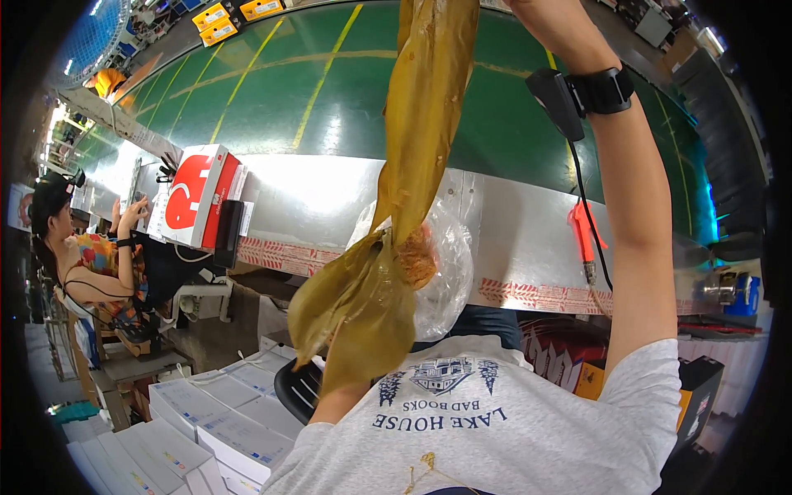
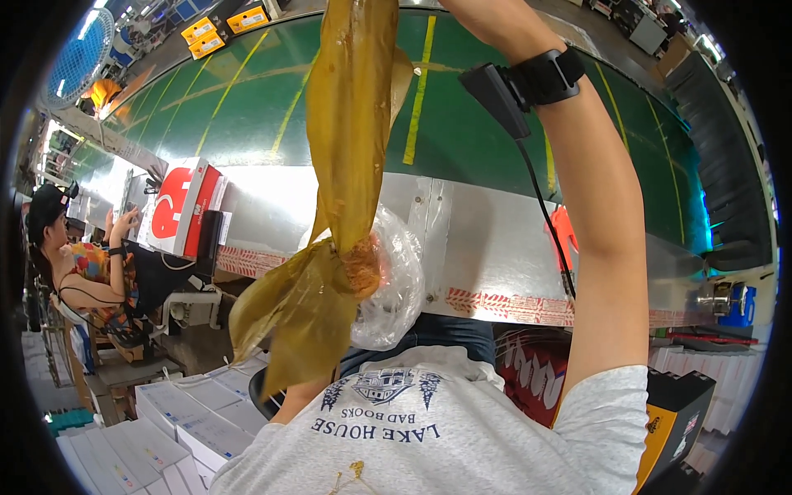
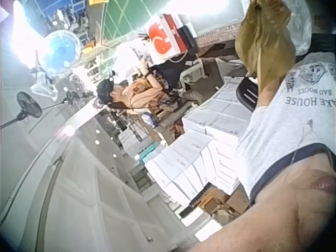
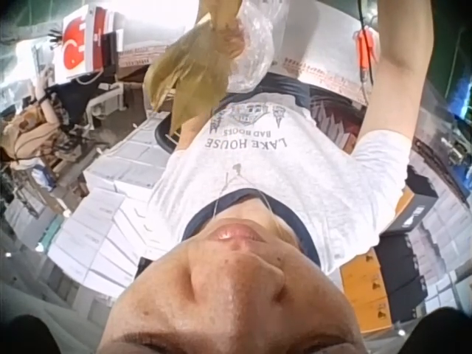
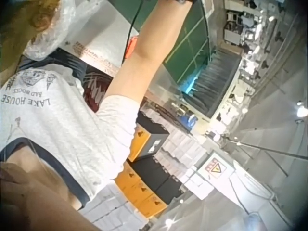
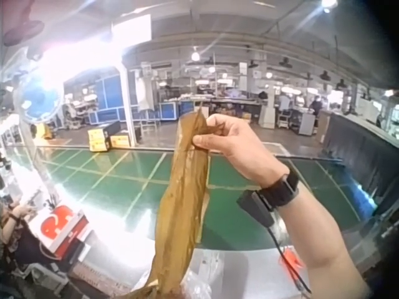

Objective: Unwrapping a sticky rice dumpling (zongzi) from its bamboo leaves.

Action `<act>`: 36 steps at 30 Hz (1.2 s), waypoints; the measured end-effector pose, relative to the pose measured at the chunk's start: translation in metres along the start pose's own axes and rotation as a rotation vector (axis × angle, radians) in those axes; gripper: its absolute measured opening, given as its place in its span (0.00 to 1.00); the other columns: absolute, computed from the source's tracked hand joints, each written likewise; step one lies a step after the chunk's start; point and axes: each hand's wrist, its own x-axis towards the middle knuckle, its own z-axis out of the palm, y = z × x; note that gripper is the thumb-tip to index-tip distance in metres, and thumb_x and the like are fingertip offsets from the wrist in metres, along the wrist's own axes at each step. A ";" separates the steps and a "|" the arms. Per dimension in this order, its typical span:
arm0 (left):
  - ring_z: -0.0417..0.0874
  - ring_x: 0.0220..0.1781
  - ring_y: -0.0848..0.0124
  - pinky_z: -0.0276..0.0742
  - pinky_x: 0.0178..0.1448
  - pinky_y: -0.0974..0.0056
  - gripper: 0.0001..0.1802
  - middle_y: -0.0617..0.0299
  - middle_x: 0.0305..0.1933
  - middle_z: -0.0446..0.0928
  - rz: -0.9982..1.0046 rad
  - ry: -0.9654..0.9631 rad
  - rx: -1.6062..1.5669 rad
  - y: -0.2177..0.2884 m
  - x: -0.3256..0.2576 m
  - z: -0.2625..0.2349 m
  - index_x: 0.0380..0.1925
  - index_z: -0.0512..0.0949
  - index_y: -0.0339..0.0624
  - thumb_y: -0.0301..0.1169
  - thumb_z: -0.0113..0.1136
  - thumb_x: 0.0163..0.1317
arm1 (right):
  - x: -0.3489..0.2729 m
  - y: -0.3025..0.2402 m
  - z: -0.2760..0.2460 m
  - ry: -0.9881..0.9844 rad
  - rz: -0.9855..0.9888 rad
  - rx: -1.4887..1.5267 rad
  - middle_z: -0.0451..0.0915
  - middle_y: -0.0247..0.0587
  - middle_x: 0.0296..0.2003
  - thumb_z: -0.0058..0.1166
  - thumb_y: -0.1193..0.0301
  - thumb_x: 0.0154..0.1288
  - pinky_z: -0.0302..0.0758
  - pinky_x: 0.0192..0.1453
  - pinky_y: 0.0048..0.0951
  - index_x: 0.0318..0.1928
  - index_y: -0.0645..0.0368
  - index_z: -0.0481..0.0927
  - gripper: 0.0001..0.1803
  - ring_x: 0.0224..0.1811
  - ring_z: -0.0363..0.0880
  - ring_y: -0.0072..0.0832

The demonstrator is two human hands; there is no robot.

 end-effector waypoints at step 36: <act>0.65 0.64 0.53 0.55 0.67 0.32 0.24 0.56 0.61 0.64 0.150 -0.045 -0.023 -0.002 -0.001 -0.001 0.58 0.66 0.43 0.41 0.51 0.66 | -0.019 0.011 -0.004 0.002 -0.029 0.166 0.78 0.30 0.38 0.58 0.75 0.63 0.71 0.49 0.22 0.39 0.59 0.78 0.05 0.40 0.74 0.18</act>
